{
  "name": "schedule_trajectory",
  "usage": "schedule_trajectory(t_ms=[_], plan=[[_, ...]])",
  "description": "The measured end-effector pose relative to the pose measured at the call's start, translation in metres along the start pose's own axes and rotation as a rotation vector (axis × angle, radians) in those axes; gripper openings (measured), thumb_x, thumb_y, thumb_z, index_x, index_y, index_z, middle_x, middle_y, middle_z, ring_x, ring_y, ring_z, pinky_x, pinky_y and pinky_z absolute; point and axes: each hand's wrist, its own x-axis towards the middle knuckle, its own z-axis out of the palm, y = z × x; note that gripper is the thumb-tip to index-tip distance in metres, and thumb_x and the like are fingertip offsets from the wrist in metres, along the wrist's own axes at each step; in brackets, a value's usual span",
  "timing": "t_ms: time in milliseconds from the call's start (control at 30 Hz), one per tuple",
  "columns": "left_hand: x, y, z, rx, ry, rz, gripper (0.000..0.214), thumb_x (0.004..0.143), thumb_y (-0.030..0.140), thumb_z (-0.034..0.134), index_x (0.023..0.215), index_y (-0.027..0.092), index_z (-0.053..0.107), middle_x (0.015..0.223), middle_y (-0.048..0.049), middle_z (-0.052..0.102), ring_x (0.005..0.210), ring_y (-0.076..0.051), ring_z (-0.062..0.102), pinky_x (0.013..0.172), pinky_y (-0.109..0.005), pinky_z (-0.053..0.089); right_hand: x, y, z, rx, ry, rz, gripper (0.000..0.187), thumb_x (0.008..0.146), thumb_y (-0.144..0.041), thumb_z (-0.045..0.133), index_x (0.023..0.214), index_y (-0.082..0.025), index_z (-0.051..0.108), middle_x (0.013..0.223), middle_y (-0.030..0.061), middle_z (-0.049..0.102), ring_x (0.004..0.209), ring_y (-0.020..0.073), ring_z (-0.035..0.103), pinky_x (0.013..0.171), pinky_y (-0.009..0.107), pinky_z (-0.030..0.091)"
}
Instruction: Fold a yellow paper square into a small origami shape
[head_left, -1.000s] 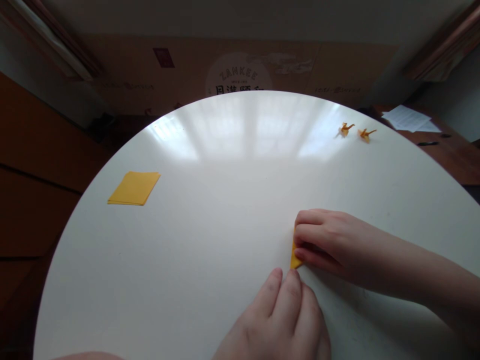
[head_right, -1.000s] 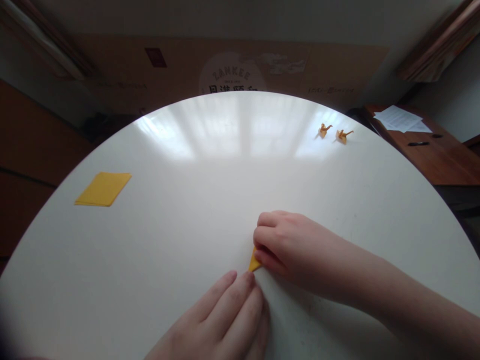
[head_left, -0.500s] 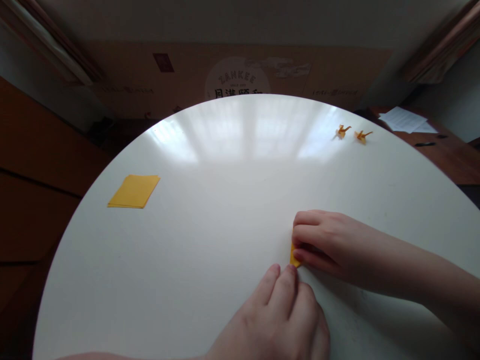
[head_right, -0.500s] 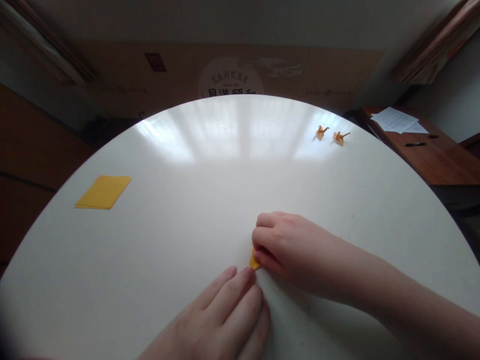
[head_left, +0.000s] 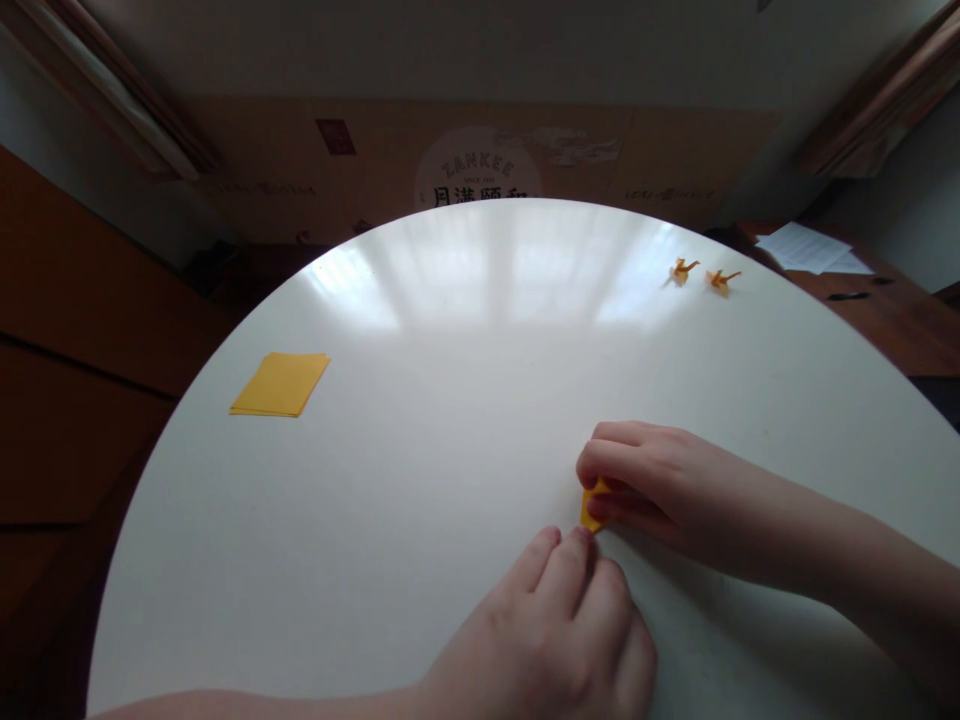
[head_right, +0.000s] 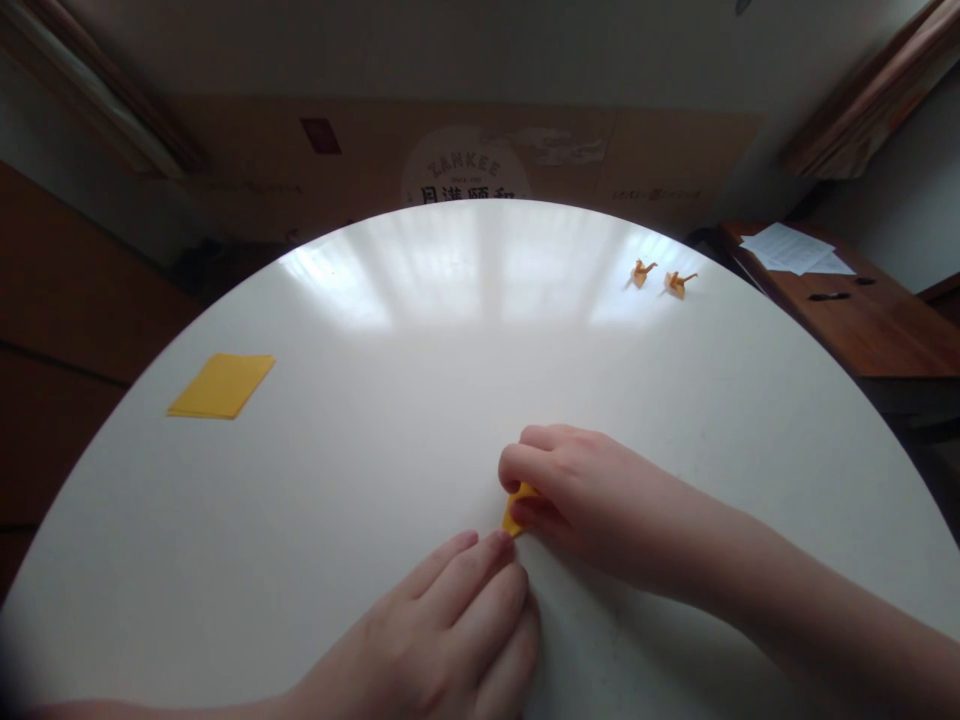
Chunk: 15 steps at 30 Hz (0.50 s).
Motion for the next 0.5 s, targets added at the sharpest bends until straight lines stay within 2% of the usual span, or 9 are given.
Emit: schedule_trajectory(t_ms=[233, 500], plan=[[0.0002, -0.0001, -0.0009, -0.010, -0.022, -0.001, 0.017, 0.089, 0.017, 0.051, 0.097, 0.013, 0.065, 0.098, -0.0122, 0.071, 0.096, -0.030, 0.070, 0.091, -0.043, 0.055, -0.0023, 0.0039, -0.0014, 0.114, 0.023, -0.073, 0.016, 0.089, -0.008, 0.061, 0.083, -0.019, 0.070, 0.087, 0.0014, 0.061, 0.069, 0.0122, 0.056, 0.064, 0.023, 0.041], [-0.0011, -0.0008, 0.0025, -0.005, -0.007, 0.021, 0.020, 0.091, 0.018, 0.049, 0.100, 0.012, 0.065, 0.100, -0.0140, 0.071, 0.100, -0.031, 0.069, 0.088, -0.041, 0.056, -0.0097, 0.0046, -0.0031, 0.107, 0.011, -0.111, 0.012, 0.091, -0.015, 0.063, 0.089, -0.019, 0.074, 0.094, 0.0037, 0.064, 0.076, 0.0136, 0.061, 0.070, 0.024, 0.046]])
